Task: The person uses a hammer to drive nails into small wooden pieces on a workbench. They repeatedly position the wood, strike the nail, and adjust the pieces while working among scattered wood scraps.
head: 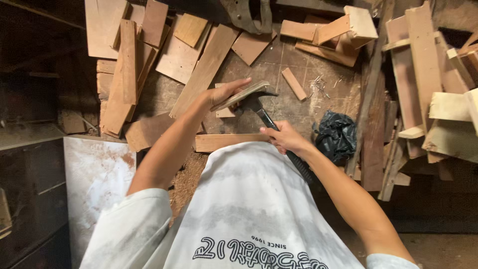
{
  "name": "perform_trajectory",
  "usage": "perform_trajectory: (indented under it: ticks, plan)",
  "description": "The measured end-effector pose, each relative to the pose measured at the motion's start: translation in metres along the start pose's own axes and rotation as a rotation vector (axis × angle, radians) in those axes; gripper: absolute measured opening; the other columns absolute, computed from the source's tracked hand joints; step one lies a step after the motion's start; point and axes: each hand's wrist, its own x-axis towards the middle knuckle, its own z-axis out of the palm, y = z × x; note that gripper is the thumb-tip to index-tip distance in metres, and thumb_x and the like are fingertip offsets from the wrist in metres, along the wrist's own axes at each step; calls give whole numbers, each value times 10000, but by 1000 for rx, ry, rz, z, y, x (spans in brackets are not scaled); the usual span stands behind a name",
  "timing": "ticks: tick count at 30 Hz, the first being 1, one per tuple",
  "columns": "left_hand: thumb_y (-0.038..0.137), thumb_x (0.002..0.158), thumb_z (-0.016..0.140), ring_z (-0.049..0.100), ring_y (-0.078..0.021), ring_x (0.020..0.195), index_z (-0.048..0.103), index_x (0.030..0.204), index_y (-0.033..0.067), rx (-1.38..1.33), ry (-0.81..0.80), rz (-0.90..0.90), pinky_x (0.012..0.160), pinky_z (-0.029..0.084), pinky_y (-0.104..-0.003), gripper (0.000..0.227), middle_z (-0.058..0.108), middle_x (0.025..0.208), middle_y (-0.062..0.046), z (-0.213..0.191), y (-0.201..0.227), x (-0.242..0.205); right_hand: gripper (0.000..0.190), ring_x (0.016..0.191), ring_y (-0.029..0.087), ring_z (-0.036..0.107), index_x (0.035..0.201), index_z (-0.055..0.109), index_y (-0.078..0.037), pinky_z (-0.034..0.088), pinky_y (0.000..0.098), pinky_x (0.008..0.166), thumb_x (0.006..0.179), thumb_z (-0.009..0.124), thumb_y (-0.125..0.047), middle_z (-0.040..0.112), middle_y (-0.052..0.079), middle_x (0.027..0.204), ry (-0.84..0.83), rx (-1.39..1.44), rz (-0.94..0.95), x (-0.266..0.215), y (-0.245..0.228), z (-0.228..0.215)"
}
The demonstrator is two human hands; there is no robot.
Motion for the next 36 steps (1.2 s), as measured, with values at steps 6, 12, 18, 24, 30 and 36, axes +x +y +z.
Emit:
perform_trajectory:
  ticks: [6, 12, 18, 24, 30, 36]
  plan:
    - [834, 882, 329, 537, -170, 443, 616, 692, 112, 17, 150, -41, 403, 467, -342, 799, 527, 554, -55, -13, -15, 24, 316, 450, 66, 472, 791, 604, -83, 376, 251, 404, 978, 674, -327, 524, -34, 590, 40, -443, -32, 22, -62, -12]
    - [816, 863, 292, 591, -175, 437, 605, 675, 95, -119, 174, -142, 417, 488, -354, 808, 526, 516, -46, -25, -23, 45, 248, 454, 131, 443, 817, 677, -80, 334, 313, 415, 923, 713, -302, 554, 5, 568, 258, -649, 99, 41, -78, -20]
    - [676, 1003, 380, 513, -199, 442, 629, 729, 50, -236, 292, -59, 420, 423, -363, 728, 525, 556, -85, -27, -51, 31, 317, 455, 128, 510, 691, 685, -10, 377, 349, 442, 841, 715, -288, 558, 36, 542, 252, -686, -30, 55, -75, -19]
    - [436, 1039, 411, 616, -156, 577, 738, 891, 21, -71, 448, 285, 566, 505, -332, 549, 694, 686, -98, -24, -66, 52, 405, 463, 192, 541, 655, 637, 42, 403, 404, 458, 802, 731, -324, 558, 107, 545, 262, -854, -45, 55, -81, -36]
    - [358, 1039, 444, 614, -223, 636, 700, 938, -85, -274, 545, 121, 592, 522, -415, 521, 674, 767, -158, -4, -109, 71, 372, 460, 197, 572, 638, 660, 0, 435, 402, 478, 747, 717, -351, 575, 97, 516, 244, -884, -98, 49, -67, -45]
    - [443, 1105, 377, 610, -275, 823, 667, 1151, -60, -56, 406, 259, 707, 511, -418, 583, 652, 966, -235, -10, -123, 87, 367, 468, 158, 501, 644, 615, -25, 380, 376, 459, 823, 709, -331, 509, 47, 536, 232, -813, -7, 54, -31, -49]
